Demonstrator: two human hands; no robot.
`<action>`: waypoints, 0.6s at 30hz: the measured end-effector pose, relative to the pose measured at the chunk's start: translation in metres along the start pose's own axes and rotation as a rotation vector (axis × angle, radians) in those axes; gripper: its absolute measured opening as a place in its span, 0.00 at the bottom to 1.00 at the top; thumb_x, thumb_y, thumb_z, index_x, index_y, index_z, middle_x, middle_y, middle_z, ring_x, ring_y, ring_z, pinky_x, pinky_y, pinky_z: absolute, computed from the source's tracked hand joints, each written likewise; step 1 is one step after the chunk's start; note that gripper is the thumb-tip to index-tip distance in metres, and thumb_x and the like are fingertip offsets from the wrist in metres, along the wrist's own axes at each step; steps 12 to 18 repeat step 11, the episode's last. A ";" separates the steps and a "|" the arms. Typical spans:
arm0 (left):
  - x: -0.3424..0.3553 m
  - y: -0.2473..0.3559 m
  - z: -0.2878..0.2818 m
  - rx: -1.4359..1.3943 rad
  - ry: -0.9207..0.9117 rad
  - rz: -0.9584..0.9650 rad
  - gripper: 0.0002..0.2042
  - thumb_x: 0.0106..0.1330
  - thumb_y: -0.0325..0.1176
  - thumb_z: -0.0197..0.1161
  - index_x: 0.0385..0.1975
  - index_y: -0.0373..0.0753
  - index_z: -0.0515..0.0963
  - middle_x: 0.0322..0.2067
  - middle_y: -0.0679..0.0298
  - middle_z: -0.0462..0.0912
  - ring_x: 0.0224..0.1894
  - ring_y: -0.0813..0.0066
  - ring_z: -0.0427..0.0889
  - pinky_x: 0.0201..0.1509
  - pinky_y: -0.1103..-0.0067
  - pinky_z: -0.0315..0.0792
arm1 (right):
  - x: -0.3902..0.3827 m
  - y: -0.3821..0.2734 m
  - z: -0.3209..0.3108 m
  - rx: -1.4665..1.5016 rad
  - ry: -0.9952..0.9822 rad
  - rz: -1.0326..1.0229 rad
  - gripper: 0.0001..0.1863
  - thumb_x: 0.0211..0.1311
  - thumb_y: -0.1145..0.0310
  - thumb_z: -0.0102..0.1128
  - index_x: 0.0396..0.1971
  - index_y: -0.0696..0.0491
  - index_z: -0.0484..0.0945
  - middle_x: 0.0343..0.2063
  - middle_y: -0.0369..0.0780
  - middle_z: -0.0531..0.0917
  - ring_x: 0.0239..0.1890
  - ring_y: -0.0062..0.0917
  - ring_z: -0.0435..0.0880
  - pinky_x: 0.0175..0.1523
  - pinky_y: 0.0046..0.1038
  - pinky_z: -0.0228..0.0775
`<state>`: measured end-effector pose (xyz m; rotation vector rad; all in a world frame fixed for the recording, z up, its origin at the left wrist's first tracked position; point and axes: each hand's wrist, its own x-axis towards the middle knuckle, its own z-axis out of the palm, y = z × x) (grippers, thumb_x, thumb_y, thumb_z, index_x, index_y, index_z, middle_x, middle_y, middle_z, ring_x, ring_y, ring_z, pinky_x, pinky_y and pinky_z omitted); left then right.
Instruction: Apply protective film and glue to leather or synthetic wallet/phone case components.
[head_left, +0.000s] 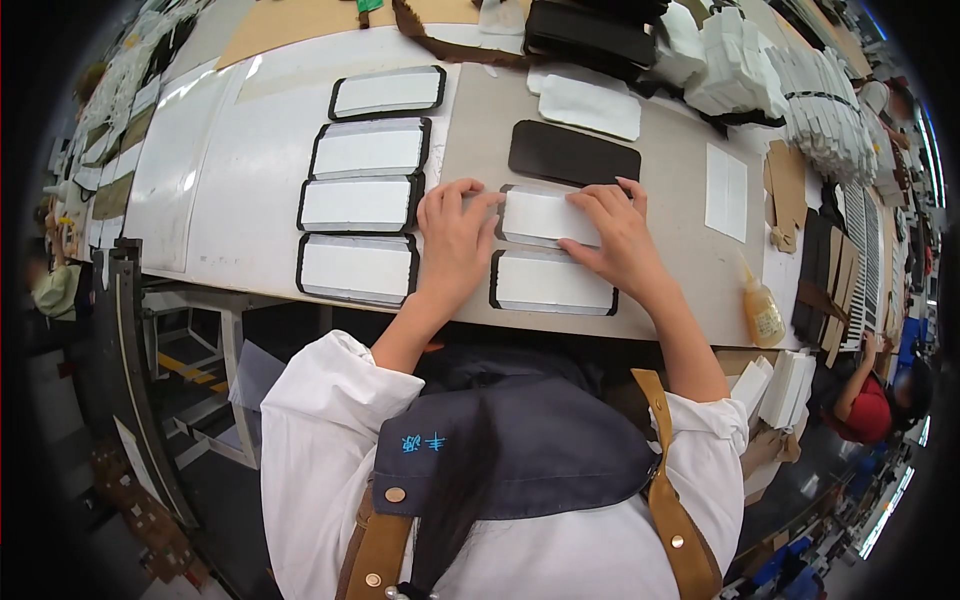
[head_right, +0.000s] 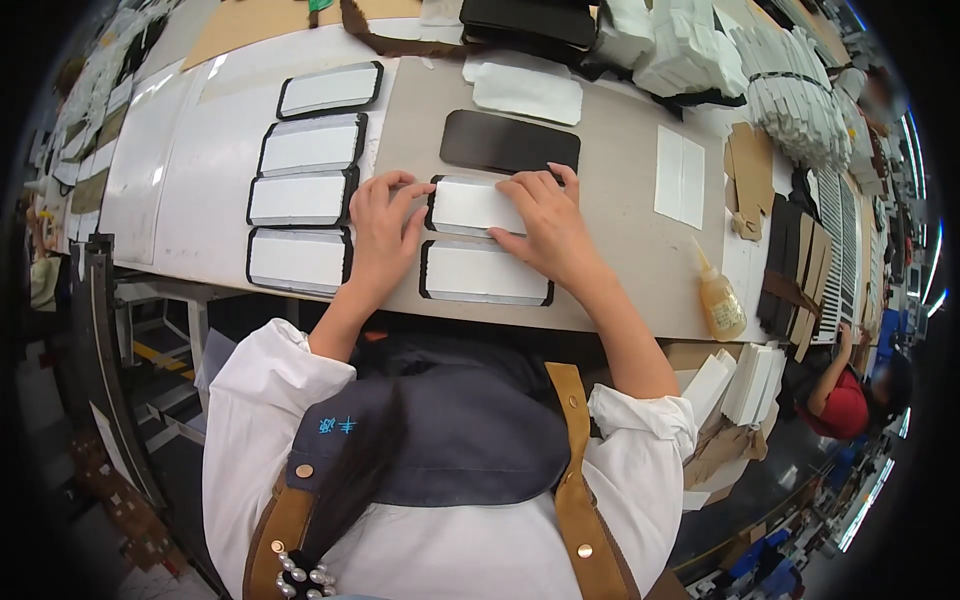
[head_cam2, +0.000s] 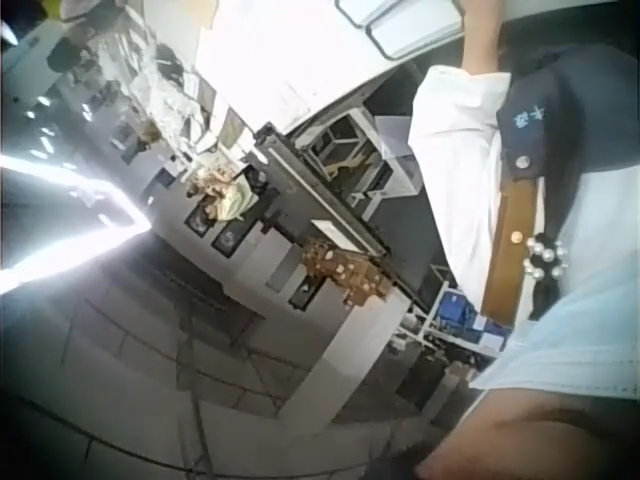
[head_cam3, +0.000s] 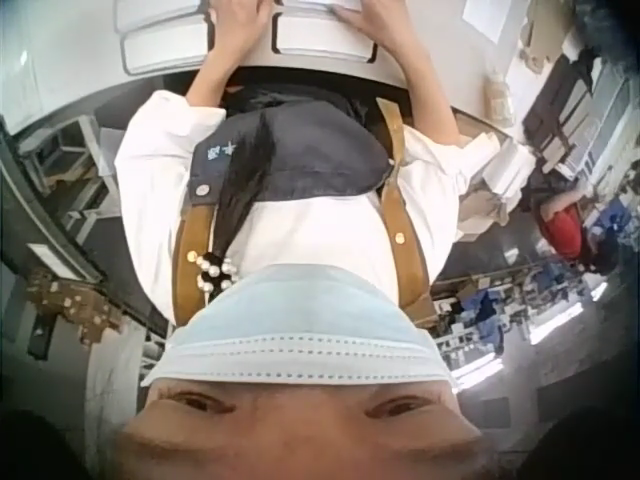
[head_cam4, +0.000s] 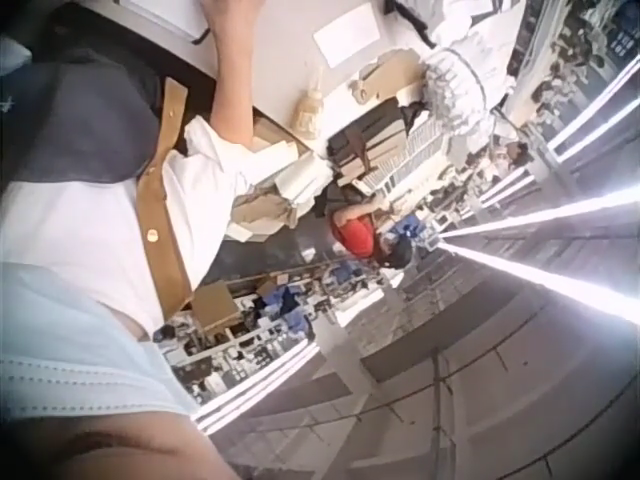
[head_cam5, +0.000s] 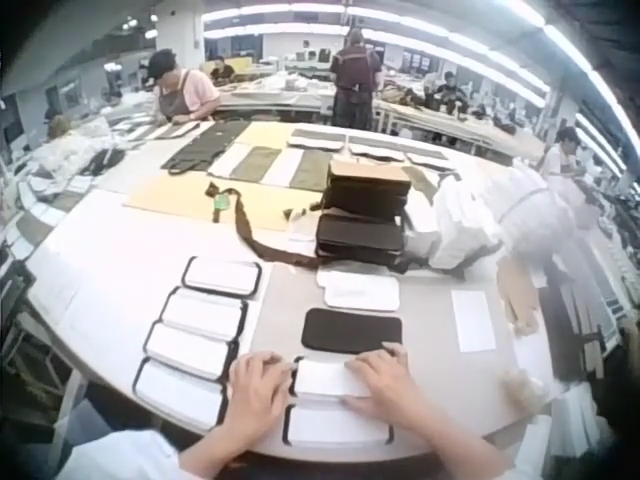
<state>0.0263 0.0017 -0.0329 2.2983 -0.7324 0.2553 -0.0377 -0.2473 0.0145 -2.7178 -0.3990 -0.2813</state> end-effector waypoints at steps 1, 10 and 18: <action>0.000 -0.001 0.000 0.006 0.003 0.002 0.15 0.65 0.28 0.67 0.52 0.47 0.83 0.54 0.62 0.76 0.63 0.57 0.70 0.70 0.58 0.57 | 0.000 0.000 0.001 -0.001 0.000 -0.004 0.27 0.55 0.62 0.77 0.53 0.55 0.78 0.49 0.41 0.81 0.56 0.35 0.79 0.76 0.46 0.50; 0.004 0.005 -0.006 0.100 -0.071 0.049 0.18 0.64 0.35 0.72 0.55 0.49 0.84 0.56 0.61 0.74 0.64 0.57 0.68 0.71 0.57 0.56 | -0.003 0.003 -0.004 0.023 0.001 0.031 0.29 0.54 0.60 0.78 0.54 0.54 0.78 0.49 0.42 0.81 0.57 0.34 0.78 0.75 0.46 0.51; 0.004 0.005 -0.007 0.112 -0.088 0.045 0.18 0.64 0.35 0.72 0.55 0.49 0.84 0.56 0.60 0.74 0.64 0.57 0.68 0.71 0.57 0.56 | -0.003 0.005 -0.005 0.052 -0.003 0.053 0.30 0.53 0.59 0.79 0.54 0.53 0.78 0.49 0.42 0.81 0.57 0.34 0.78 0.75 0.46 0.52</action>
